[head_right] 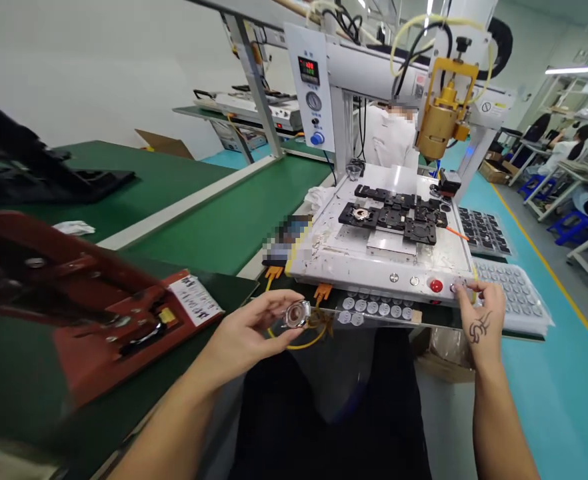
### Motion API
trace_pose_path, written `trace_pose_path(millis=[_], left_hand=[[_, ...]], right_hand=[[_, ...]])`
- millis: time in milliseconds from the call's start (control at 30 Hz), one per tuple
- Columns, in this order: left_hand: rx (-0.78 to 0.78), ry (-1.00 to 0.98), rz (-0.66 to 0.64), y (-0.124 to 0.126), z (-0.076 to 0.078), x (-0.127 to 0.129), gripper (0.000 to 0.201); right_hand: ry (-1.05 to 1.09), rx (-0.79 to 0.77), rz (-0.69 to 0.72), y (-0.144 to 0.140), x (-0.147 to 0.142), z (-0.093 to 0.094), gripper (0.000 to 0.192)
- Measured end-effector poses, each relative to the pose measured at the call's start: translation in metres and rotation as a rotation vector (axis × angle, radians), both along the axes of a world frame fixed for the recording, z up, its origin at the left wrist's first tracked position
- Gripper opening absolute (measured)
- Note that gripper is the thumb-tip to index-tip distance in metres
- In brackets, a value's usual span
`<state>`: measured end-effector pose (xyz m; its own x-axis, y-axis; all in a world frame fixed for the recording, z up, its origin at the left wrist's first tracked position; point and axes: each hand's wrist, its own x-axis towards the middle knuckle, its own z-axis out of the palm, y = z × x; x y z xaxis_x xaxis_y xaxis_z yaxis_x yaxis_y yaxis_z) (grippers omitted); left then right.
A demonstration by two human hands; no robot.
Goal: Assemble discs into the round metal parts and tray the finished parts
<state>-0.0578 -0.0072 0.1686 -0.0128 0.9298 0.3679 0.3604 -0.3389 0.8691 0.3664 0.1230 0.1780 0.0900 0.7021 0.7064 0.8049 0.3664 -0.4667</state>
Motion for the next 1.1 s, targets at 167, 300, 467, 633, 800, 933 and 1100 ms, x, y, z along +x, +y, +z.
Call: trace_pose_path(millis=[167,300,467,633,800,933,1100], left_hand=[[-0.134,0.082,-0.137,0.011,-0.028,0.027,0.04],[-0.161,0.157,-0.328,0.029,-0.055,0.046,0.041],[-0.179,0.235,-0.374,0.052,-0.083,0.048,0.037],[-0.255,0.213,-0.365,0.059,-0.081,0.045,0.037],[-0.367,0.178,-0.351,0.06,-0.074,0.044,0.041],[-0.384,0.172,-0.365,0.064,-0.077,0.04,0.043],[-0.351,0.156,-0.395,0.063,-0.079,0.041,0.039]], right_hand=[[0.035,0.071,-0.045,-0.01,-0.013,-0.036,0.033],[-0.008,-0.099,0.399,-0.042,-0.075,-0.055,0.01],[-0.136,-0.285,0.77,-0.048,-0.141,-0.09,0.023],[-0.206,-0.28,0.761,-0.027,-0.145,-0.106,0.024],[-0.219,-0.233,0.764,-0.024,-0.141,-0.12,0.027],[-0.154,-0.188,0.782,-0.028,-0.141,-0.139,0.026],[-0.028,-0.211,0.814,-0.047,-0.131,-0.146,0.017]])
